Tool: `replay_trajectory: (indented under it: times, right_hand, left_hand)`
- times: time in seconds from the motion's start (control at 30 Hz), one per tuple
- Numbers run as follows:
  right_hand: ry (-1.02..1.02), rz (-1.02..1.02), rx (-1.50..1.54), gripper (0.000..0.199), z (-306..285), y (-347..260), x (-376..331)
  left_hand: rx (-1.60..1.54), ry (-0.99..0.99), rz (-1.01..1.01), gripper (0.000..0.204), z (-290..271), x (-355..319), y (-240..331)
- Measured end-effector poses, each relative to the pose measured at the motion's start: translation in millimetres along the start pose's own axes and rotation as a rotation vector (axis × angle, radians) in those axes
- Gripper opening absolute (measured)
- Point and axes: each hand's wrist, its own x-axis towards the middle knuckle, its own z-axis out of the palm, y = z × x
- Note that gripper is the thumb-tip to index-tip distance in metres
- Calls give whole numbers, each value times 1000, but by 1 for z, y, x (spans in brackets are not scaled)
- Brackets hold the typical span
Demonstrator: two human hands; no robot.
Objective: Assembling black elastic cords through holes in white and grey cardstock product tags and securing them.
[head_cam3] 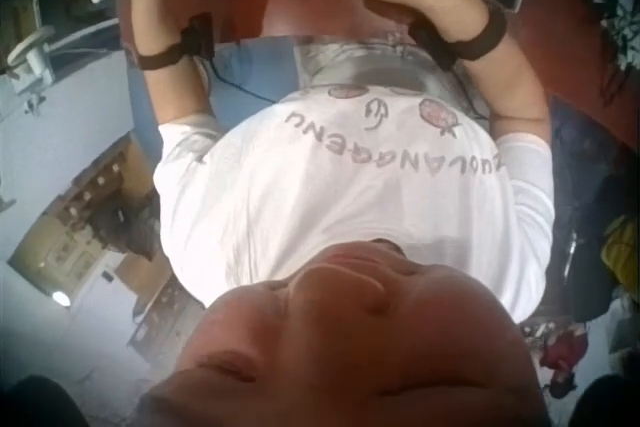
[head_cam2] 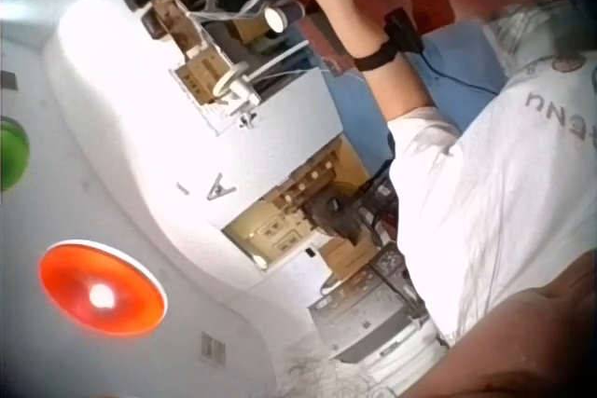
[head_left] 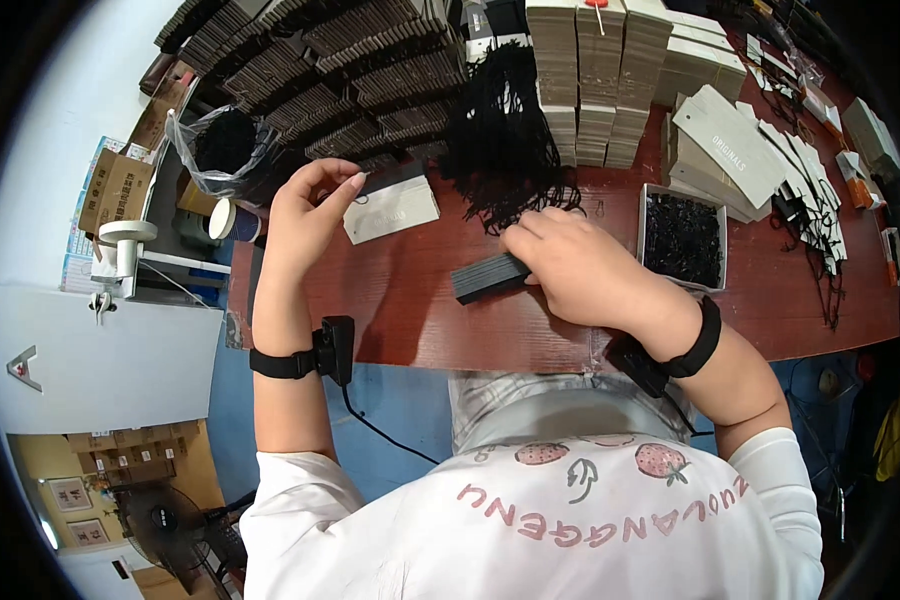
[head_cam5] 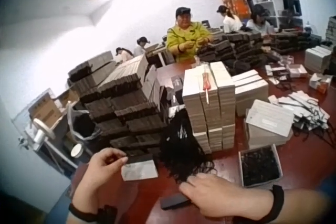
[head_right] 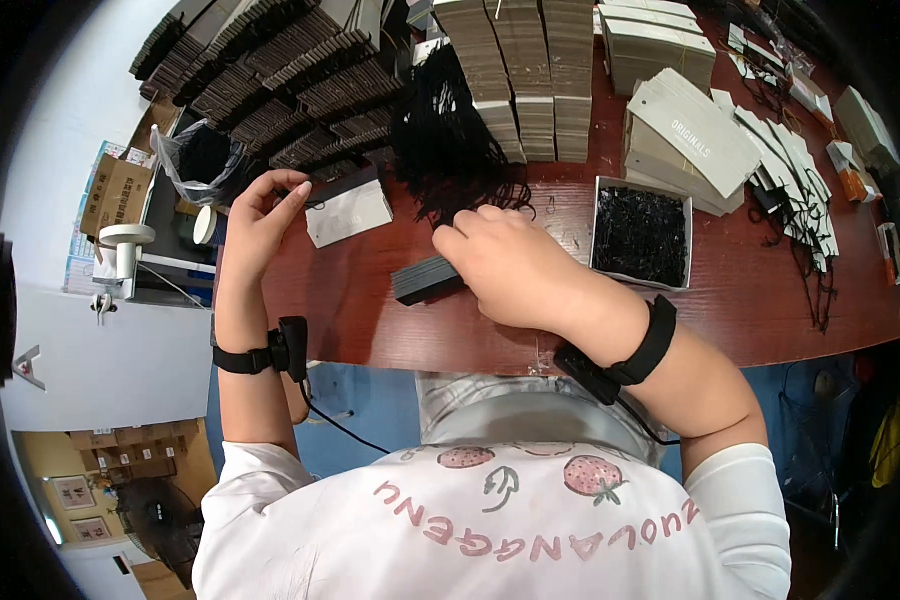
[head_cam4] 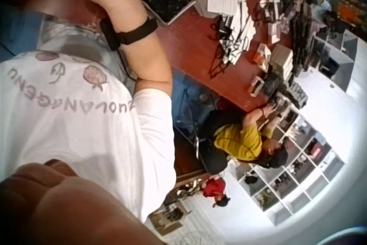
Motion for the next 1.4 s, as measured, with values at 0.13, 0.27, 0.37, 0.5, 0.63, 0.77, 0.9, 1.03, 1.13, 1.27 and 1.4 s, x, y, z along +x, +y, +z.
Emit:
replay_trajectory:
  times: [0.13,0.27,0.37,0.5,0.63,0.77,0.9,1.03,1.13,1.27,1.4]
  right_hand:
    - [-117,26,-129,23,16,-9,-8]
    - [-86,-18,-119,24,21,-4,-8]
    - [-113,-30,59,24,2,4,3]
    - [-353,183,1119,34,-6,15,11]
    - [-460,216,1405,48,-3,20,6]
    - [-504,198,1190,50,10,20,5]
    - [-541,173,1178,45,11,24,8]
    - [-555,210,1330,37,15,29,6]
    - [-489,166,1279,33,11,27,9]
    - [-474,157,1273,29,9,26,9]
    - [-426,138,1277,27,6,21,6]
  left_hand:
    - [1,-151,-12,15,14,-17,14]
    - [-120,-349,-3,19,24,-40,15]
    - [-404,-540,-126,48,21,-48,15]
    - [-824,-628,223,91,41,-50,24]
    - [-736,-561,164,85,66,-52,60]
    - [-804,-685,-8,72,70,-52,62]
    - [-821,-695,56,49,77,-56,52]
    - [-732,-745,85,47,74,-51,52]
    - [-667,-736,77,46,74,-48,55]
    - [-672,-734,89,44,74,-46,59]
    - [-749,-724,148,42,65,-40,63]
